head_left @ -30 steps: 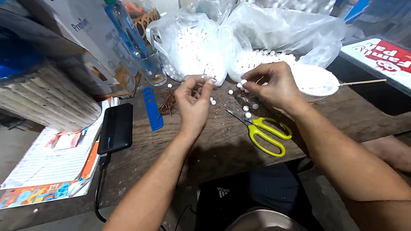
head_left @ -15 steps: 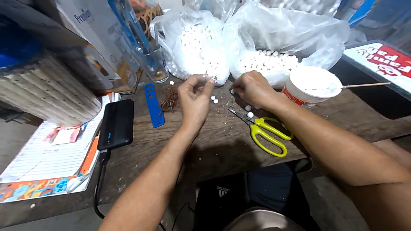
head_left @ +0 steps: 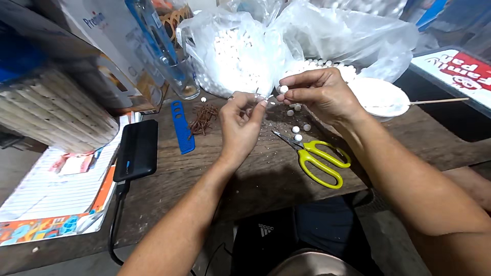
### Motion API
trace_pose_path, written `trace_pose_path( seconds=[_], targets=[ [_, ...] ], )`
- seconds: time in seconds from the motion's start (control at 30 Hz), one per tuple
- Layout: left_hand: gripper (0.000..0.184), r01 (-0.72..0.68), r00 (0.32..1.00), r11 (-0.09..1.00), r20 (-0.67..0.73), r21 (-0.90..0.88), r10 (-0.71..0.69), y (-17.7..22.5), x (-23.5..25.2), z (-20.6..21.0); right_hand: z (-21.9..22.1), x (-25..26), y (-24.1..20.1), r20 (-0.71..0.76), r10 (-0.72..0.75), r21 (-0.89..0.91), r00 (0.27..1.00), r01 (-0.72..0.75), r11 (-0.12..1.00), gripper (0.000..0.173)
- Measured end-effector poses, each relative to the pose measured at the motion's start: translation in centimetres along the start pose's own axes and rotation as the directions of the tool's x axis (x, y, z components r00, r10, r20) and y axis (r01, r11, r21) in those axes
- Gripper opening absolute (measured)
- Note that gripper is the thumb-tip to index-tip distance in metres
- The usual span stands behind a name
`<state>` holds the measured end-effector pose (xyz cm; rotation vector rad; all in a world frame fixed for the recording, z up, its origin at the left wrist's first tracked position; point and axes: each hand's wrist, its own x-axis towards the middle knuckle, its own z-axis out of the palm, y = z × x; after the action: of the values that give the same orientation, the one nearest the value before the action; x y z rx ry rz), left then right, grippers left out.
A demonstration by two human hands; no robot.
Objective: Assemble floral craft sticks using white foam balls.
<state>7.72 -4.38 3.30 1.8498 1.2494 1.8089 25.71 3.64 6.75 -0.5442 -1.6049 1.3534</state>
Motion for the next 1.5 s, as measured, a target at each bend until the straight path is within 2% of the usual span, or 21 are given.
trace_pose_path(
  seconds=[0.23,0.6,0.9,1.2,1.33,1.5],
  targets=[
    [0.004,-0.027,1.000,0.999,-0.005,-0.019,0.027,0.14,-0.03,0.17,0.45,-0.20,0.00,0.012,0.043,0.006,0.999,-0.043,0.999,0.023],
    [0.005,-0.042,0.999,0.999,0.012,0.010,0.042,-0.02,-0.06,0.23,0.67,-0.32,0.16,0.023,0.032,-0.011,0.999,-0.031,0.999,0.022],
    [0.006,-0.046,0.998,0.998,0.034,0.044,0.045,-0.02,-0.08,0.22,0.49,-0.23,0.42,0.057,-0.003,-0.043,0.998,0.005,0.999,0.021],
    [0.008,-0.089,0.996,0.977,0.000,0.195,0.091,-0.01,-0.30,0.35,0.35,-0.32,0.37,0.108,-0.069,-0.174,0.992,0.087,0.981,0.018],
    [0.009,-0.101,0.995,0.974,0.001,0.204,0.103,0.08,-0.35,0.40,0.48,-0.42,0.33,0.116,-0.108,-0.242,0.987,0.134,0.961,0.016],
    [0.010,-0.091,0.996,0.974,0.023,0.207,0.088,0.09,-0.40,0.41,0.56,-0.37,0.57,0.138,-0.129,-0.239,0.982,0.160,0.958,0.016]
  ],
)
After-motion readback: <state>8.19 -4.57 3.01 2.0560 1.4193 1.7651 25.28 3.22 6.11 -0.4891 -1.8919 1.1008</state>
